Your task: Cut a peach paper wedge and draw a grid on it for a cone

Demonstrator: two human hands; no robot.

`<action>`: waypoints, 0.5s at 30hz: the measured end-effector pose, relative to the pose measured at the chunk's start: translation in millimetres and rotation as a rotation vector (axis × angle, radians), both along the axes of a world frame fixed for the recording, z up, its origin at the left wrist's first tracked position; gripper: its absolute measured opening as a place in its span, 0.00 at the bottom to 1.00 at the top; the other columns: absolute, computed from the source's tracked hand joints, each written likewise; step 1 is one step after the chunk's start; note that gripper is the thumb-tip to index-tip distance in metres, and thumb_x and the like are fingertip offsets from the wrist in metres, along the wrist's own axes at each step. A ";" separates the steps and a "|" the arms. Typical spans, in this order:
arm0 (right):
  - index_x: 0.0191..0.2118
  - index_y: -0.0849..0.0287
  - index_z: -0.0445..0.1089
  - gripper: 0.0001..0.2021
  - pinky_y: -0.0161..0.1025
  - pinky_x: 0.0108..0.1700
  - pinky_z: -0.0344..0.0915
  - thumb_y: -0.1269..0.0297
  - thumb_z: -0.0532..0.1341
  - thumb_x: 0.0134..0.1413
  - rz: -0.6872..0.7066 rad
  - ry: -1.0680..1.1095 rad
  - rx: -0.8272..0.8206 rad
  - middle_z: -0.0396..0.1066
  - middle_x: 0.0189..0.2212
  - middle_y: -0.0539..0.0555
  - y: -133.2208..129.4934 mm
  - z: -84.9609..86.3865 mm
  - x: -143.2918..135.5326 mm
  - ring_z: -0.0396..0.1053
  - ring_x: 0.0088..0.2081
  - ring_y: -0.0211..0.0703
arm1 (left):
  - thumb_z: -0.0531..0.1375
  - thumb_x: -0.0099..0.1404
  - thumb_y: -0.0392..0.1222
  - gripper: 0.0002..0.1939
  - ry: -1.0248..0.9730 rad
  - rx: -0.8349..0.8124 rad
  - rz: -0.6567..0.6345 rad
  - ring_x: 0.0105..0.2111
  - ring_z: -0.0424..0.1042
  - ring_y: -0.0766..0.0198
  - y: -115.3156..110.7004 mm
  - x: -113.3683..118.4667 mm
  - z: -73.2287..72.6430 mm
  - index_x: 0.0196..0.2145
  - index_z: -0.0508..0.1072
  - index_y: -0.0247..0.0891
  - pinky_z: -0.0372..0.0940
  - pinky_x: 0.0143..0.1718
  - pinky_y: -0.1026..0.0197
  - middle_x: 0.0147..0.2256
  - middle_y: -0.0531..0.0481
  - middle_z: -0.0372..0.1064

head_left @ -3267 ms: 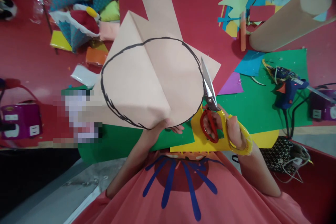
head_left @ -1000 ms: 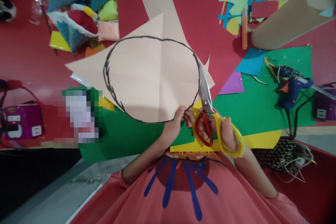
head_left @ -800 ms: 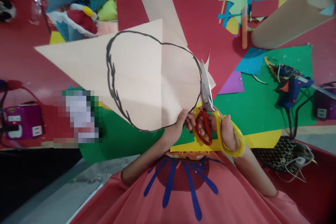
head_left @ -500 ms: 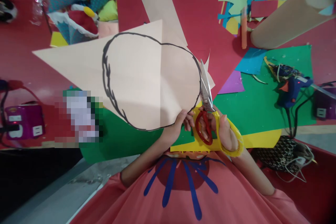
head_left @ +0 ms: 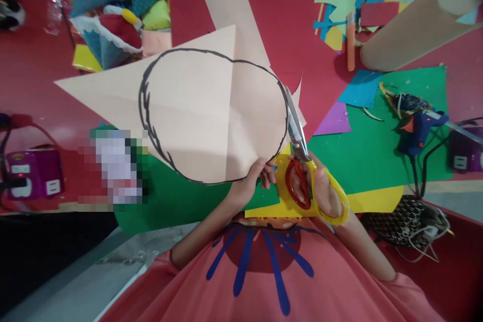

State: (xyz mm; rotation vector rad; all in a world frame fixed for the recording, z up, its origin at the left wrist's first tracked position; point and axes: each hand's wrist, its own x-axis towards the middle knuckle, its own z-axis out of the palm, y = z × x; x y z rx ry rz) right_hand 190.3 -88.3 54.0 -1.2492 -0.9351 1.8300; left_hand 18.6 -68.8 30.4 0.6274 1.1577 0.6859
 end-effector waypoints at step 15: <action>0.48 0.51 0.61 0.31 0.32 0.10 0.45 0.30 0.51 0.51 0.017 -0.053 -0.064 0.58 0.23 0.43 -1.0 -3.5 3.7 0.50 0.12 0.29 | 0.57 0.58 0.65 0.25 0.014 -0.033 0.019 0.14 0.63 0.69 -0.3 -12.7 -6.1 0.29 0.69 0.37 0.58 0.17 0.65 0.18 0.54 0.68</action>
